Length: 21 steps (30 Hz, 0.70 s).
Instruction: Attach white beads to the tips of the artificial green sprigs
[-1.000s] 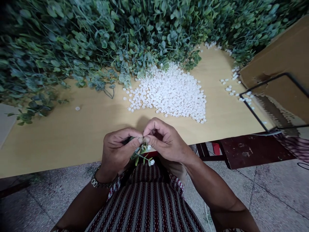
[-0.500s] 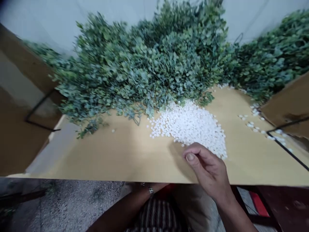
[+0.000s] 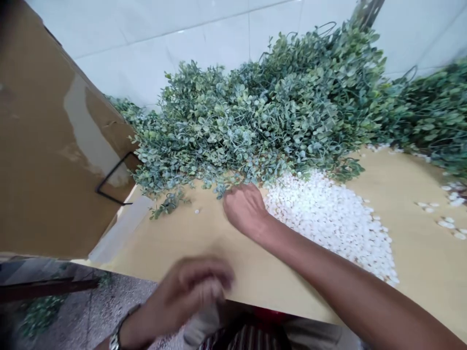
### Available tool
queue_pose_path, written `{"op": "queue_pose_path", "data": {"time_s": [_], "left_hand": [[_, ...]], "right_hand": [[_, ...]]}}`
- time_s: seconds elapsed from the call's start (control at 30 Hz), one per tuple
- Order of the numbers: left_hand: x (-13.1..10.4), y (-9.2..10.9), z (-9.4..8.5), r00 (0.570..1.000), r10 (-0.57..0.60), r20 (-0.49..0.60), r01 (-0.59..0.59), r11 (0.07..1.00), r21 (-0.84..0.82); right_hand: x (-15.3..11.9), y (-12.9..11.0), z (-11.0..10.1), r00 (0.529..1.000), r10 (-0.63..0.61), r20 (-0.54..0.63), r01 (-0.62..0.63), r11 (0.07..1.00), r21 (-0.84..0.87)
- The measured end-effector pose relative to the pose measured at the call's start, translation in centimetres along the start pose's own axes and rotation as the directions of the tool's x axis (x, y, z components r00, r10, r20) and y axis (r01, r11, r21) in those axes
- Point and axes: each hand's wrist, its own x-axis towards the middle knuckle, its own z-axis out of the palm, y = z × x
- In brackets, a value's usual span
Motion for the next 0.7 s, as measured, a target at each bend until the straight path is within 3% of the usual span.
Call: {"op": "queue_pose_path", "data": {"time_s": [0.03, 0.07, 0.1, 0.13, 0.23, 0.33, 0.43, 0.57, 0.7], "left_hand": [[0.1, 0.5, -0.9, 0.958, -0.068, -0.277, 0.051, 0.996, -0.066], [0.3, 0.7, -1.6, 0.89, -0.154, -0.429, 0.084, 0.981, -0.177], [0.7, 0.5, -2.1, 0.826, -0.226, -0.516, 0.069, 0.949, -0.307], [1.2, 0.1, -2.4, 0.789, -0.29, -0.541, 0.03, 0.899, -0.437], [2.5, -1.4, -2.2, 0.766, -0.362, -0.531, -0.121, 0.73, -0.673], [2.9, -1.9, -1.5, 0.729, -0.405, -0.553, -0.211, 0.635, -0.743], [3.0, -1.6, -0.9, 0.713, -0.406, -0.572, -0.213, 0.652, -0.728], [3.3, -1.2, -0.2, 0.756, -0.371, -0.538, -0.157, 0.696, -0.701], [3.9, -1.2, 0.6, 0.789, -0.366, -0.493, -0.082, 0.733, -0.675]], "right_hand": [[-0.5, -0.3, -0.1, 1.0, -0.006, 0.001, 0.006, 1.0, 0.012], [-1.3, -0.6, -0.3, 1.0, -0.012, 0.001, 0.012, 1.0, 0.028], [-2.2, -0.8, -0.5, 1.0, -0.027, -0.002, 0.027, 0.998, 0.057], [-3.3, -1.1, -0.6, 0.999, -0.041, -0.022, 0.043, 0.996, 0.084], [-6.6, -2.0, -0.4, 0.976, -0.109, -0.189, 0.134, 0.983, 0.126], [-9.1, -3.0, 0.5, 0.927, -0.178, -0.331, 0.238, 0.959, 0.151], [-10.8, -3.8, 1.3, 0.909, -0.192, -0.37, 0.285, 0.935, 0.213], [-12.2, -4.3, 1.6, 0.903, -0.172, -0.394, 0.304, 0.904, 0.301], [-13.1, -4.3, 1.9, 0.906, -0.187, -0.38, 0.294, 0.924, 0.245]]}}
